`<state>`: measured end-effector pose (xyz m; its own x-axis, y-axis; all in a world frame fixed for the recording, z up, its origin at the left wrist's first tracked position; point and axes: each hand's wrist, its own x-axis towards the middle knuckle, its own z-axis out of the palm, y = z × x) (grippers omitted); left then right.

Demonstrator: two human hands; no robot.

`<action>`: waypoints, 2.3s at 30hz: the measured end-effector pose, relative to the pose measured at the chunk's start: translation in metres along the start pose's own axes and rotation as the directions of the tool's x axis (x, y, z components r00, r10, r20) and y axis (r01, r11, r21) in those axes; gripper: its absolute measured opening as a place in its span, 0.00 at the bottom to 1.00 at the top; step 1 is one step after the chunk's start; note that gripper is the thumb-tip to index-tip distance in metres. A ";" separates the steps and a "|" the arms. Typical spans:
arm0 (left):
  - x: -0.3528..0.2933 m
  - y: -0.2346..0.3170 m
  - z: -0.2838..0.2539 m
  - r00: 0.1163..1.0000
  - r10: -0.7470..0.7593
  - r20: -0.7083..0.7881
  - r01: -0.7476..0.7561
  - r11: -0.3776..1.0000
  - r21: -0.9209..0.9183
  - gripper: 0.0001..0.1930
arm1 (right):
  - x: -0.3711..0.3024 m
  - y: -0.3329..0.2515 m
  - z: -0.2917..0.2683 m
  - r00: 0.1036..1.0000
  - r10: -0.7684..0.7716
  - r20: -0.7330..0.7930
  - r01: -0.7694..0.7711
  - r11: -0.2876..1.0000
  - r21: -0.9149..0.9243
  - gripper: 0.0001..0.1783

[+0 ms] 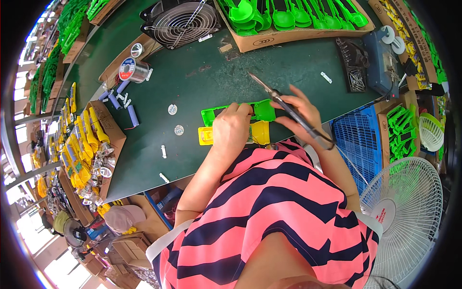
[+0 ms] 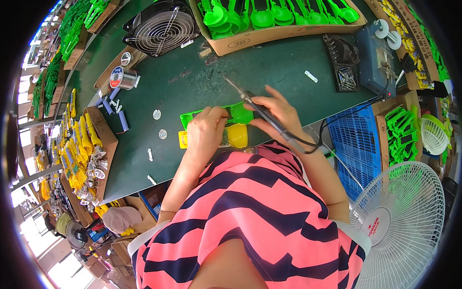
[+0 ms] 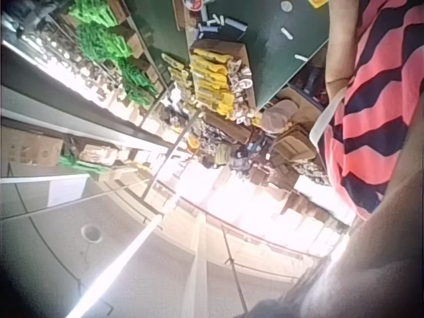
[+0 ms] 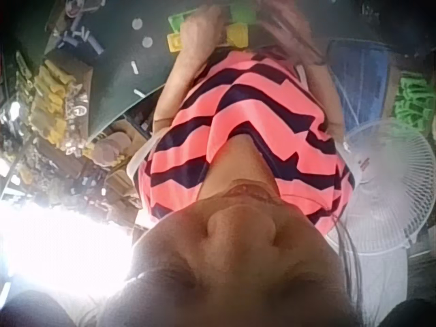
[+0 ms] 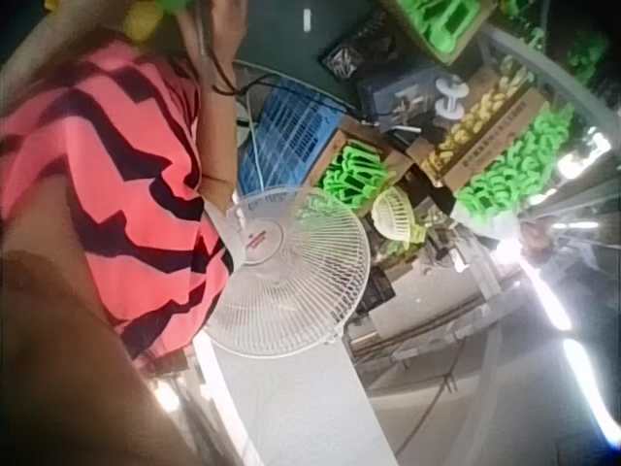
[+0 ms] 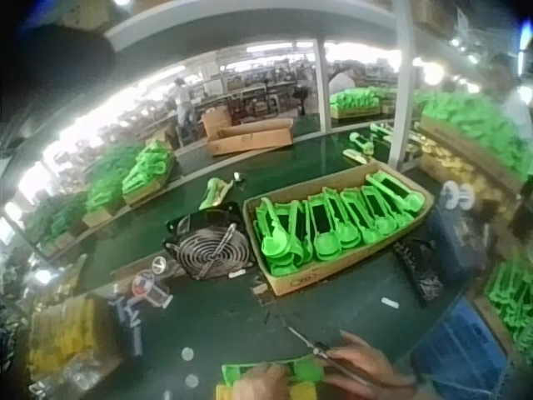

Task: The person solders internal components inside flashlight casings using a soldering iron, presses the casing halves together by hand, and places the assembled flashlights onto a conveyor belt.

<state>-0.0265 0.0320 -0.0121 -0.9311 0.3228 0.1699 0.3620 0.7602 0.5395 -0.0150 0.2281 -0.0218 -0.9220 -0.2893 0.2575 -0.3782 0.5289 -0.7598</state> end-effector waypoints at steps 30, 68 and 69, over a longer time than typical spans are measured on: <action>0.012 -0.007 -0.005 0.992 0.015 0.124 -0.018 0.999 0.026 0.04 | -0.006 0.017 -0.012 0.960 0.252 -0.119 -0.167 0.863 0.476 0.08; -0.003 -0.181 -0.159 0.830 -0.549 -0.098 0.545 0.761 0.352 0.13 | 0.003 -0.006 0.013 0.998 0.048 0.043 -0.047 0.999 -0.023 0.40; -0.001 -0.148 -0.157 0.840 -0.541 -0.050 0.543 0.833 0.103 0.11 | 0.002 -0.003 0.015 0.999 0.035 0.035 -0.035 0.999 -0.011 0.40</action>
<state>-0.0861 -0.1694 0.0371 -0.9798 -0.1683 -0.1081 -0.1993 0.8667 0.4573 -0.0145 0.2141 -0.0281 -0.9311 -0.2982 0.2099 -0.3470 0.5476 -0.7614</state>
